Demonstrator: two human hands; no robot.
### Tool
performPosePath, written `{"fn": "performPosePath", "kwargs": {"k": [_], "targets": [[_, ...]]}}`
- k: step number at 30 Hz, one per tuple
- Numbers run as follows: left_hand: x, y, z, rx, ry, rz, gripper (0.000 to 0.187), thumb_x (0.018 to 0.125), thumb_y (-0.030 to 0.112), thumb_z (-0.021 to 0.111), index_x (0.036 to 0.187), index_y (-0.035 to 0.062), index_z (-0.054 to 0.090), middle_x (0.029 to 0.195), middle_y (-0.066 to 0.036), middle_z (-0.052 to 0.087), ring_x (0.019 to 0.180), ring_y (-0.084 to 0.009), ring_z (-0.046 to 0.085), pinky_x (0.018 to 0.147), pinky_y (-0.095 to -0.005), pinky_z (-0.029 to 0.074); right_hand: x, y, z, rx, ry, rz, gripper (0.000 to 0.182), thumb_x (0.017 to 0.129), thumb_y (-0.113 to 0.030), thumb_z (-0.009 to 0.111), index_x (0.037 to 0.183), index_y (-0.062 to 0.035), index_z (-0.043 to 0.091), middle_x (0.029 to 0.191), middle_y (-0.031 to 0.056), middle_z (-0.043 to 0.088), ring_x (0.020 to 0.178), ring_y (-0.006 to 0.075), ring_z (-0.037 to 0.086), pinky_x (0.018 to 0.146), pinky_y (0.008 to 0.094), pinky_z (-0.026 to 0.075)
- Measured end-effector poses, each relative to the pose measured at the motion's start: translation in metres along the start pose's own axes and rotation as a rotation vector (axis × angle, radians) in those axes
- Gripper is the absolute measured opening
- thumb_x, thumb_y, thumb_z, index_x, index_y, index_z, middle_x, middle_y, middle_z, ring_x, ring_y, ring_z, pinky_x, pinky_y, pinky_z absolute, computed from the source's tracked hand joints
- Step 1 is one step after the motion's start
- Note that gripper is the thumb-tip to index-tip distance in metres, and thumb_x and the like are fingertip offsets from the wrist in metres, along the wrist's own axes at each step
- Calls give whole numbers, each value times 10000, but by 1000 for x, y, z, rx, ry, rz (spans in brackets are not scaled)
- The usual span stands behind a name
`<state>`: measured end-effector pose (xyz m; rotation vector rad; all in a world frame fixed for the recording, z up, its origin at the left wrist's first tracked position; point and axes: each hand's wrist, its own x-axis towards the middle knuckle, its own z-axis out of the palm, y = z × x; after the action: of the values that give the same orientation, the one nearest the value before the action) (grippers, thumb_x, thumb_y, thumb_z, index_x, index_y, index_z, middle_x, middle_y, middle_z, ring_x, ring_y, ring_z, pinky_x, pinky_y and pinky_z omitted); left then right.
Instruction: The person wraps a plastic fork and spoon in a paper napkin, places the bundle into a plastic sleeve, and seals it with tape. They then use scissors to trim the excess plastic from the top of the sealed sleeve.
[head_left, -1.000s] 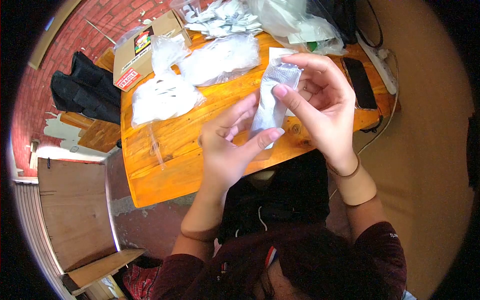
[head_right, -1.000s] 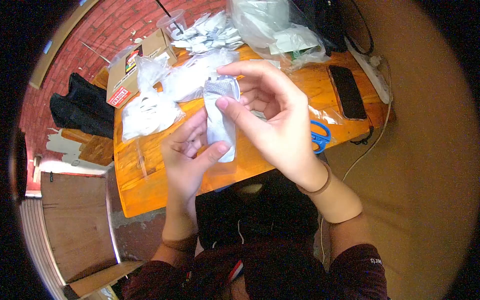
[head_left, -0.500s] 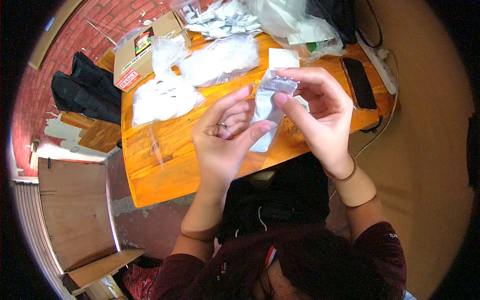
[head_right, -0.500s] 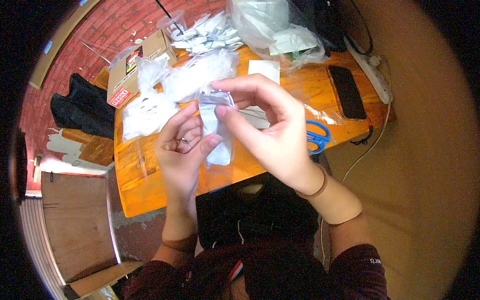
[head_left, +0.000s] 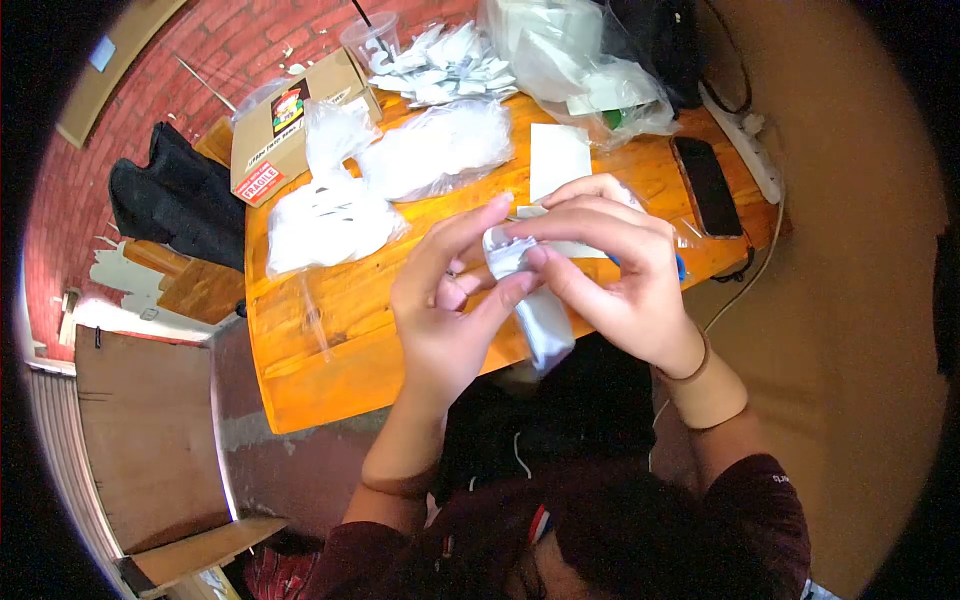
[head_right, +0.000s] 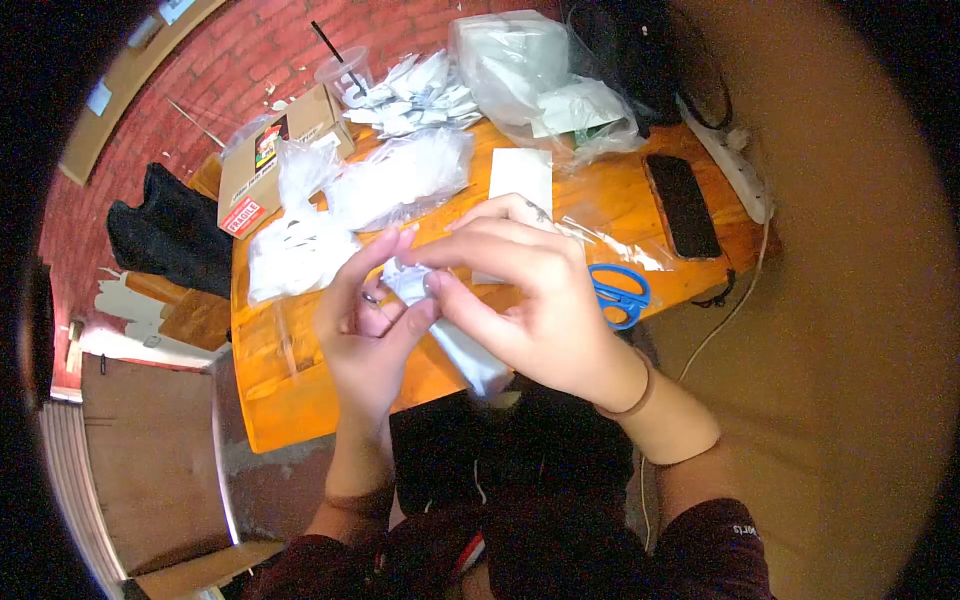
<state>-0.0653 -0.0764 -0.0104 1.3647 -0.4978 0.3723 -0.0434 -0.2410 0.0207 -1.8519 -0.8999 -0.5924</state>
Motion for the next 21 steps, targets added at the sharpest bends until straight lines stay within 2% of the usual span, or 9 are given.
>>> {"fn": "performPosePath", "kwargs": {"k": [1,4,5,8,9,12,16,17,21], "targets": [[1,-1,-3,52,-27,29,460,749,-104,682,1179,8,567,1210,-154,527,1130,-214,536,862,-329,540,1,0,-2,-22,-37,-33,164,752,-43,654,910,-2,669,875,119,677,844,233,620,766,323,459],[0,5,-4,98,-11,33,393,756,-96,677,1127,11,601,1178,-153,533,1126,-229,540,856,-332,545,-1,-8,-2,230,27,253,131,780,-33,634,902,8,659,888,100,670,928,189,592,841,304,442],[-1,7,-4,94,12,21,370,758,-93,676,1108,9,611,1164,-152,537,1116,-234,547,853,-333,547,-2,-6,-1,259,50,266,112,786,-50,656,883,6,658,868,87,665,888,170,597,814,288,452],[1,10,-6,134,-9,41,325,763,-88,673,1073,-5,620,1163,-152,535,1084,-239,568,845,-330,552,-6,-4,-9,261,-137,280,176,786,-114,693,917,-4,648,868,83,667,817,176,625,763,308,463],[1,10,-5,146,-6,40,310,762,-90,673,1057,-8,626,1157,-154,540,1070,-238,576,845,-330,551,-9,-4,-5,280,-92,285,161,790,-122,704,885,-1,656,829,79,666,751,152,622,711,287,469],[1,10,-5,212,-6,82,270,754,-91,677,1011,-13,644,1124,-157,561,1024,-236,600,834,-323,552,-10,-3,-4,280,-44,296,114,790,-88,697,844,6,663,794,86,663,714,147,618,662,262,468],[2,4,-9,405,-11,212,239,732,-75,700,958,-4,664,1035,-157,608,959,-238,628,781,-299,546,-13,-7,0,235,22,301,85,795,-63,683,825,15,668,770,104,653,706,168,618,640,275,481],[2,3,-10,457,-7,233,232,726,-69,707,945,-1,668,1011,-157,619,945,-239,633,768,-294,543,-13,-7,1,170,31,242,78,804,-52,664,829,21,654,772,113,644,705,195,620,633,290,486],[2,6,-6,481,16,254,212,707,-41,732,904,7,671,980,-153,632,911,-240,636,777,-302,526,-12,-9,4,152,49,170,54,813,-14,622,846,28,613,799,132,624,706,238,612,638,304,489]]}}
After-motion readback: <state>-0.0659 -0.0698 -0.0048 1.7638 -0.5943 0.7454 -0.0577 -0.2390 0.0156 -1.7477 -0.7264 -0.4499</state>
